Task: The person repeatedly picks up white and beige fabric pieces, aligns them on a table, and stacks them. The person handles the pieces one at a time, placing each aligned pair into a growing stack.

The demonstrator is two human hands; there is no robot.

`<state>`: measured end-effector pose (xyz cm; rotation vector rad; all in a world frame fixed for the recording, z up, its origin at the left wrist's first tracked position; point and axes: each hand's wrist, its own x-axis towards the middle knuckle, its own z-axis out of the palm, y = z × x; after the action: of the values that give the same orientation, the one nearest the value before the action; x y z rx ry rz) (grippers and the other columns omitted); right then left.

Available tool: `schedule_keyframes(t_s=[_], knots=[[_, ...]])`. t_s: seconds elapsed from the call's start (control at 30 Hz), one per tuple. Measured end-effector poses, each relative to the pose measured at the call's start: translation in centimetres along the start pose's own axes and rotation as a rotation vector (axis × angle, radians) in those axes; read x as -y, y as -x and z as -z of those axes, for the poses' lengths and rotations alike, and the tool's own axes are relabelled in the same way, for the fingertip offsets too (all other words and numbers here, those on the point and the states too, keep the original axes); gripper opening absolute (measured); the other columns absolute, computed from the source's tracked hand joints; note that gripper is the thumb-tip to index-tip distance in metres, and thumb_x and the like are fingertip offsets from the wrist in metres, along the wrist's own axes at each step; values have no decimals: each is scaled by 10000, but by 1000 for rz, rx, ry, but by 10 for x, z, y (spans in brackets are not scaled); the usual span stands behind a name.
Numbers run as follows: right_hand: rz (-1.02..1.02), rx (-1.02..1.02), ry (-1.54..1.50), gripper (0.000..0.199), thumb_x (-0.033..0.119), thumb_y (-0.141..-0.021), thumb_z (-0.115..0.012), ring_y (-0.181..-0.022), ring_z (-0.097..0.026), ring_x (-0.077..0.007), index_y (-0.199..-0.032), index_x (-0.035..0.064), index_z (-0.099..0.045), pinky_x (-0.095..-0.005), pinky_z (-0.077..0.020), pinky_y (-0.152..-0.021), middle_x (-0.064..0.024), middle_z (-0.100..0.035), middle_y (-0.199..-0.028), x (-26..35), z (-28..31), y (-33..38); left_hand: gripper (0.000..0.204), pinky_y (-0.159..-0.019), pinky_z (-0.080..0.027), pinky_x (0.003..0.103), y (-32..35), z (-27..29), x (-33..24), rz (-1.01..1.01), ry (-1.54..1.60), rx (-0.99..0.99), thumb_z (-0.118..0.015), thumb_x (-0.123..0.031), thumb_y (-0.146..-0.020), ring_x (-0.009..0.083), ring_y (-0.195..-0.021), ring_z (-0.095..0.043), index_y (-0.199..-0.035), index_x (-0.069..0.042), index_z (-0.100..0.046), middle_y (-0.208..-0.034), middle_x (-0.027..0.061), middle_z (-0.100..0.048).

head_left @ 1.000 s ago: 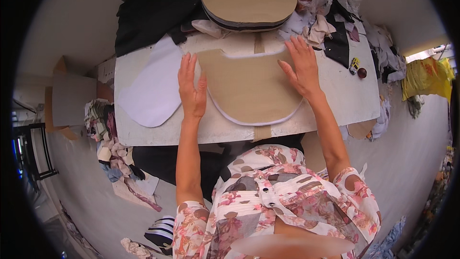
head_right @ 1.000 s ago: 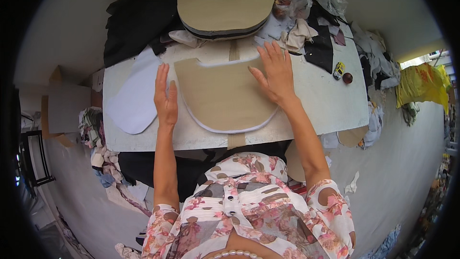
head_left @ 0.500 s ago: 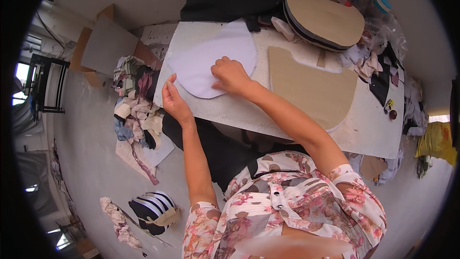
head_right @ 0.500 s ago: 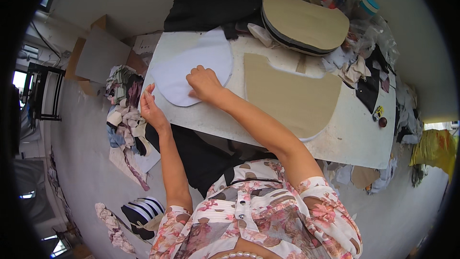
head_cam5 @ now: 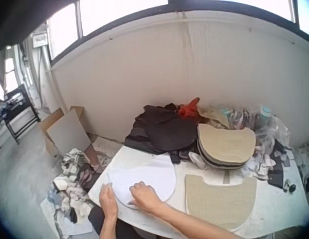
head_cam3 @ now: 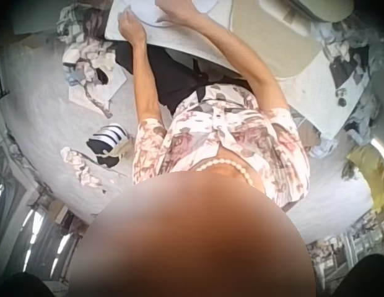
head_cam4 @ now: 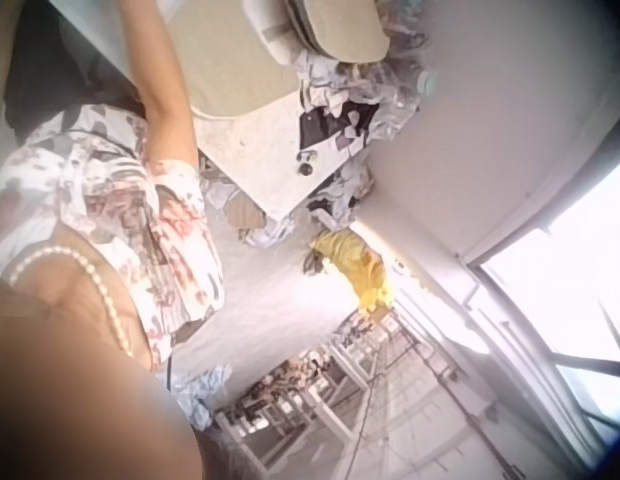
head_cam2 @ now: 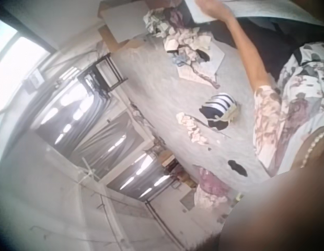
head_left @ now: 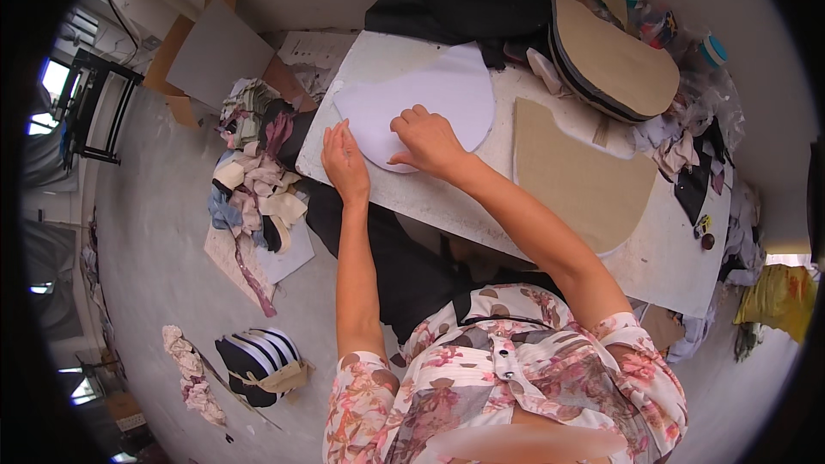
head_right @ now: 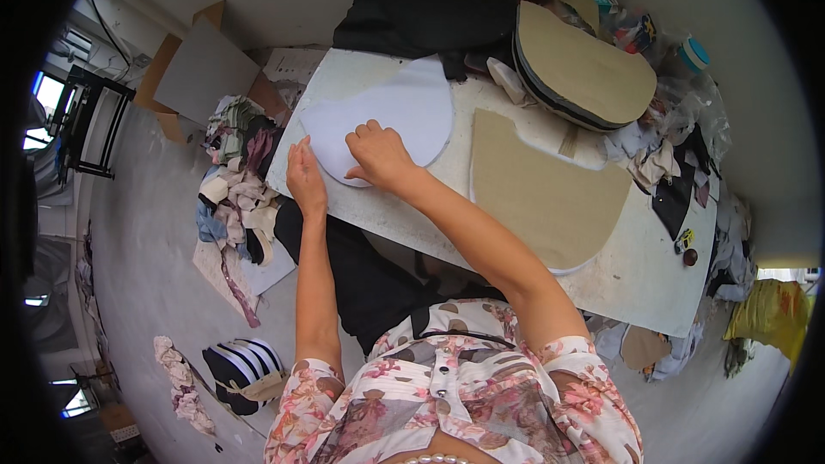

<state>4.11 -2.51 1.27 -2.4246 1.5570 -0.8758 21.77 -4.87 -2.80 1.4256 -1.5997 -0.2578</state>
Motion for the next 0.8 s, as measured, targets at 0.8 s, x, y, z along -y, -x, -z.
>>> schedule_keyframes(t_s=[0.8], knots=[[-522,-213,-1283,160,231,-906,-525,-796,-568,-102,-887,85,-586,-271,-476,-684,3,-587,-843,-83,123,10,485,-1121,-88,561,5,-10,4,26,-576,291,-435,-280,-956,371,-1397,-209,-1401,-87,-417,-1485,205,-293]])
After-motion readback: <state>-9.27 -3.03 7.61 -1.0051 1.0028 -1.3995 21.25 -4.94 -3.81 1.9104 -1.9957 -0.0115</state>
